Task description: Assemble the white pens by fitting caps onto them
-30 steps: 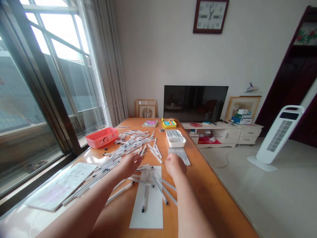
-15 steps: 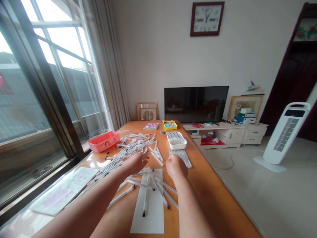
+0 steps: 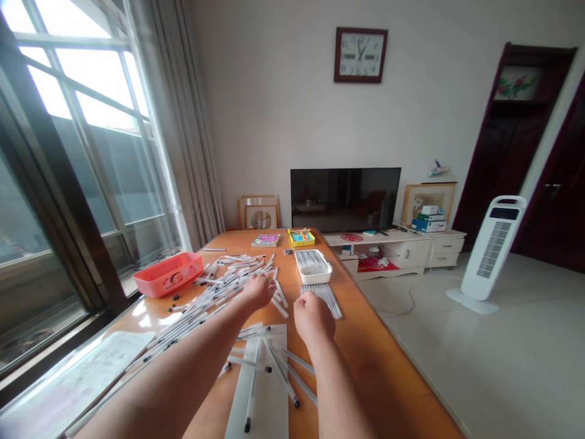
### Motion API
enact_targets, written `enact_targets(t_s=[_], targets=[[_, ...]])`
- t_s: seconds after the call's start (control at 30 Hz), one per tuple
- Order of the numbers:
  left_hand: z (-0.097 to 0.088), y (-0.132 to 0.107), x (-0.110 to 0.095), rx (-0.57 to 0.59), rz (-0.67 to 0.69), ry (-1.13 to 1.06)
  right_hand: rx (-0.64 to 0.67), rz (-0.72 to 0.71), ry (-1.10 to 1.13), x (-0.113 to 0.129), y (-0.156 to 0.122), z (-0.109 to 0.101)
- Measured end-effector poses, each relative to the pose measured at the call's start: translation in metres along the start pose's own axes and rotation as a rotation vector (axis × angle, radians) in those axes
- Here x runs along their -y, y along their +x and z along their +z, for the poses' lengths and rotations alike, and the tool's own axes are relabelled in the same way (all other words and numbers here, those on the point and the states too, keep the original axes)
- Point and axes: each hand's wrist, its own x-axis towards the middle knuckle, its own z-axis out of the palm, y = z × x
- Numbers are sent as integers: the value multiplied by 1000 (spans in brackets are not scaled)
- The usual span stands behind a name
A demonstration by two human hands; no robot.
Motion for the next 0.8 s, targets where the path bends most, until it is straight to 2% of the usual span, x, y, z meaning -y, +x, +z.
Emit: enact_targets(t_s=[0.17,0.4,0.8], targets=[[15,16,-2,14,-91,0,-18,16,-9,1,3,0],[25,22,-5,23,-174,-21,-51,9,11,0,2,1],[24,11,-12,-83,-111,-131,-55,-18,10,1,-1,-1]])
